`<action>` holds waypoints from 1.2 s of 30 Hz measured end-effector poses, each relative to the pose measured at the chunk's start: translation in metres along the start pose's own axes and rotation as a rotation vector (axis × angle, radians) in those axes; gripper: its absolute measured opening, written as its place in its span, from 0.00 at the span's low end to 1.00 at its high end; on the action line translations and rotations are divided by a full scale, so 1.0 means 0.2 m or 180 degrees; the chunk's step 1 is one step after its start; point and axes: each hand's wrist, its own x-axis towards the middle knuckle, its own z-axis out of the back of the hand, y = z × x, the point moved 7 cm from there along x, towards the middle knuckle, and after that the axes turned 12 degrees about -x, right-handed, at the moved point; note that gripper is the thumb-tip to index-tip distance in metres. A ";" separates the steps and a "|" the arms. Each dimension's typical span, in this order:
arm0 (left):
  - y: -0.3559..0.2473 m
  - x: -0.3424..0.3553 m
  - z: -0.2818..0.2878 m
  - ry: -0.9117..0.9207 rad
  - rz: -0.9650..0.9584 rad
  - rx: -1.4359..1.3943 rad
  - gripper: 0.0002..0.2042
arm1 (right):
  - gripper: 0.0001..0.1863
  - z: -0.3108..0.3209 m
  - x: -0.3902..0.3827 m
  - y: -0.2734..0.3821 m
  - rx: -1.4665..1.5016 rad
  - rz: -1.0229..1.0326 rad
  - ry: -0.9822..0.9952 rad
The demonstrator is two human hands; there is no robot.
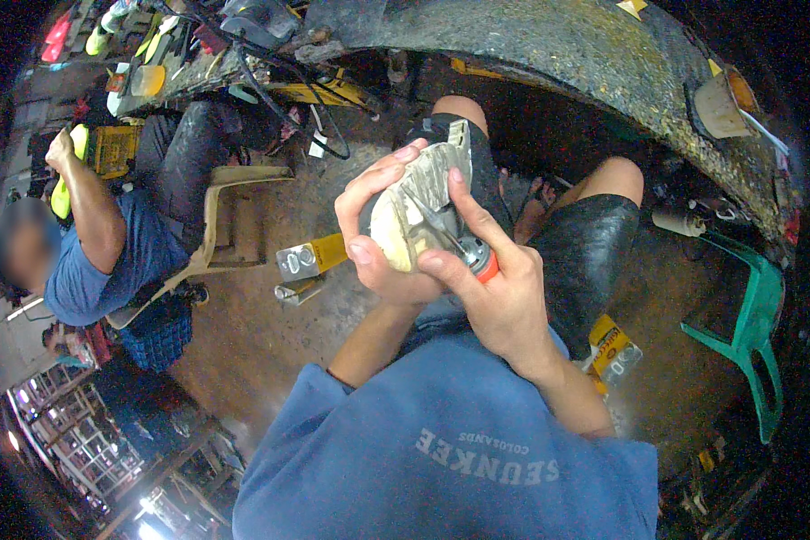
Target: The person sits on the floor and uses a red-handled tool to scrape and clean the sole of a sneaker. They repeatedly rotate the shoe to access different areas of the sole and continue scraping along the tread and edges throughout the clip.
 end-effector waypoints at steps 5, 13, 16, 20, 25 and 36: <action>0.00 0.00 0.00 -0.0007 0.0036 0.0030 0.35 | 0.44 0.01 0.03 0.01 -0.0009 0.0236 -0.0318; -0.01 0.01 -0.01 -0.0025 0.0195 -0.0085 0.33 | 0.43 0.01 0.01 0.01 -0.0227 0.0263 -0.0090; -0.02 0.02 -0.03 0.0080 0.0243 0.0040 0.32 | 0.44 0.02 0.01 0.01 -0.0226 0.0325 -0.0069; -0.01 0.01 -0.02 -0.0079 0.0384 -0.0118 0.32 | 0.44 0.00 0.01 0.00 -0.0192 0.0447 -0.0101; 0.00 0.01 -0.02 -0.0033 0.0209 -0.0188 0.32 | 0.47 -0.01 0.04 -0.04 -0.0036 0.0468 -0.0529; 0.00 0.07 -0.03 0.0009 0.0493 -0.0250 0.33 | 0.44 0.02 0.05 -0.02 -0.0211 0.0460 -0.0019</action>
